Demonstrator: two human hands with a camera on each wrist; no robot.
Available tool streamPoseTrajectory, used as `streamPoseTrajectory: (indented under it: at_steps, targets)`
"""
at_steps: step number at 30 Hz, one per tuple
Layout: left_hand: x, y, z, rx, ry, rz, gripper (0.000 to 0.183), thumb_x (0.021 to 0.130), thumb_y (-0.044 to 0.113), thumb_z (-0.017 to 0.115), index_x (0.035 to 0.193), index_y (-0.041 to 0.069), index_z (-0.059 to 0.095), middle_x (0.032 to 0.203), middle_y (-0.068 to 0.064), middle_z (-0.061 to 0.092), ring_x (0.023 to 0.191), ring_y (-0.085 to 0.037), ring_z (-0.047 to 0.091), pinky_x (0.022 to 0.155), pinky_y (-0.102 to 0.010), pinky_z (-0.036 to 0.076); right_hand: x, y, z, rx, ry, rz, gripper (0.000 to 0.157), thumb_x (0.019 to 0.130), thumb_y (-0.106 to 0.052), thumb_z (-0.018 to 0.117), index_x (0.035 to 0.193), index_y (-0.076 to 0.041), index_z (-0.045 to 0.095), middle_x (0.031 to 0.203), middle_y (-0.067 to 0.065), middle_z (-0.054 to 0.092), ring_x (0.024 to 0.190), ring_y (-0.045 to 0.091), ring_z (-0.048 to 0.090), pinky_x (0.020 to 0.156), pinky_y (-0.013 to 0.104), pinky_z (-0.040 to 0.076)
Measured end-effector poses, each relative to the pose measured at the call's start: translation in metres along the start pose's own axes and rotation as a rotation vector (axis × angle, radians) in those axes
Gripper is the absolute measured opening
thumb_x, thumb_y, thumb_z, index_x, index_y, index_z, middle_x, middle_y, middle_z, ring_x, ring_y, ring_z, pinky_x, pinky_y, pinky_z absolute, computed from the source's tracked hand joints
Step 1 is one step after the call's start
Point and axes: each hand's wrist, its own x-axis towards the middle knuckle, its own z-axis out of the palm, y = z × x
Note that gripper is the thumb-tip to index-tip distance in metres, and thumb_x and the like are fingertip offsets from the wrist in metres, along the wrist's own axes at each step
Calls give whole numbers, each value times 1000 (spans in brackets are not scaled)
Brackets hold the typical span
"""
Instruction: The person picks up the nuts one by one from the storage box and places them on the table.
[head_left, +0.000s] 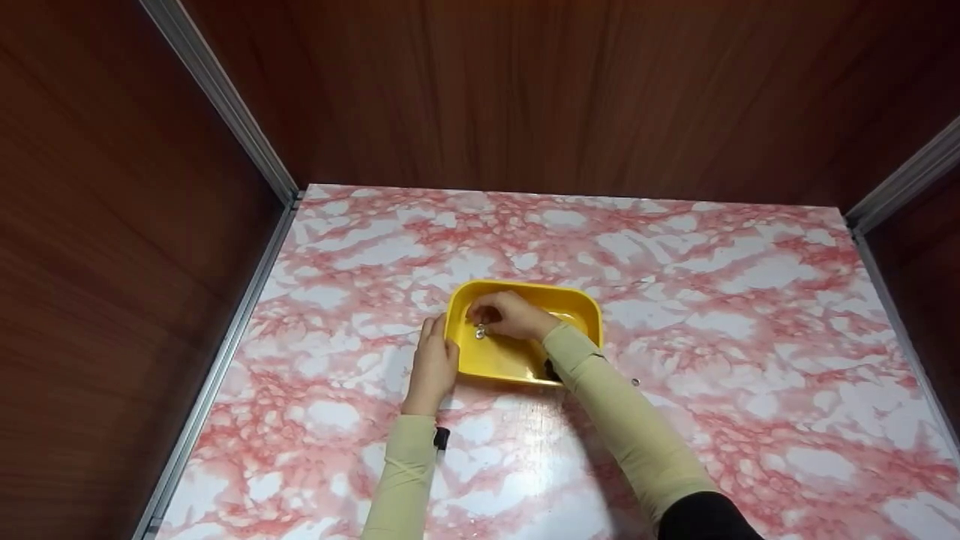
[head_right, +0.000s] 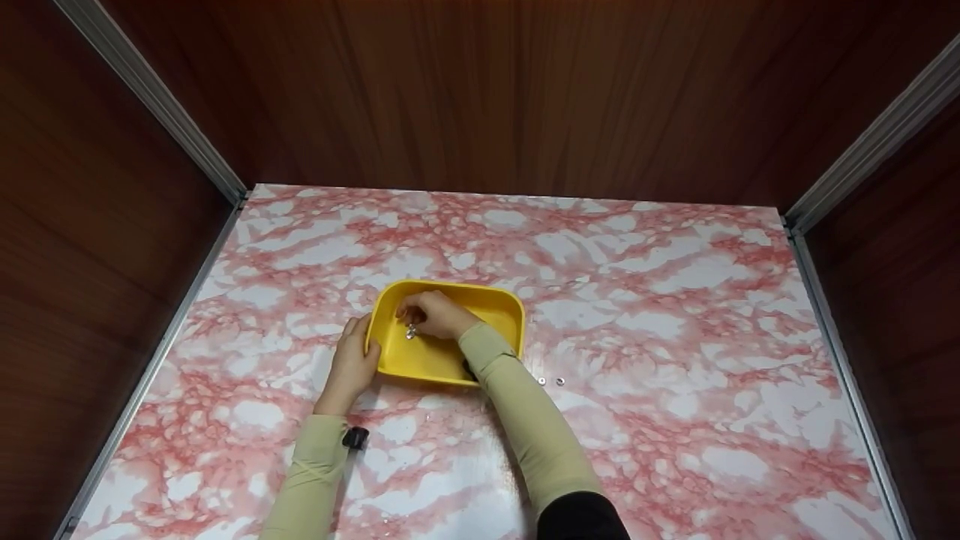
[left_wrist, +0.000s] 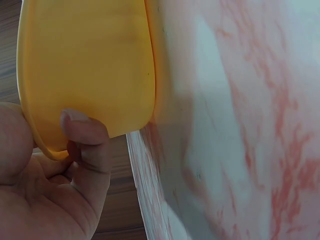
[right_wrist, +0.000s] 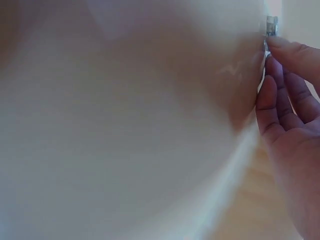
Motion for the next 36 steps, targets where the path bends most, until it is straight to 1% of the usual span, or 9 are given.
streamPoseTrajectory:
  at_steps: [4, 10, 21, 28, 36]
  targets:
    - [0, 0, 0, -2, -5, -6, 44, 90, -4, 50, 133, -8, 46, 116, -16, 48, 94, -27, 54, 86, -40, 47, 0, -1, 0, 3, -12, 11, 19, 83, 5, 69, 102, 4, 66, 92, 14, 66, 84, 21, 60, 77, 30, 50]
    - [0, 0, 0, -4, -13, -16, 43, 91, -3, 49, 134, -8, 46, 116, -16, 47, 87, -26, 52, 82, -39, 47, -1, -1, -1, -1, -27, 27, 22, 83, 6, 68, 105, 4, 65, 91, 14, 66, 82, 21, 59, 75, 30, 50]
    - [0, -1, 0, -11, -9, -13, 44, 91, -4, 49, 134, -7, 47, 115, -14, 48, 89, -24, 49, 83, -37, 45, -1, 1, -1, -4, -25, -17, 22, 82, 6, 68, 103, 6, 64, 86, 13, 66, 78, 20, 60, 71, 29, 50]
    - [-1, -1, 1, -12, -14, -15, 44, 91, -4, 49, 134, -7, 46, 114, -14, 48, 85, -24, 49, 81, -37, 46, -1, 0, -1, -13, -24, 3, 26, 81, 6, 68, 106, 6, 64, 86, 11, 67, 77, 17, 60, 69, 26, 49]
    - [0, -1, 1, -8, -22, -28, 45, 91, -3, 49, 135, -7, 45, 118, -15, 47, 90, -25, 51, 85, -38, 46, -2, -3, -2, -28, -17, 21, 29, 81, 6, 69, 109, 6, 63, 86, 13, 67, 77, 18, 59, 70, 27, 49]
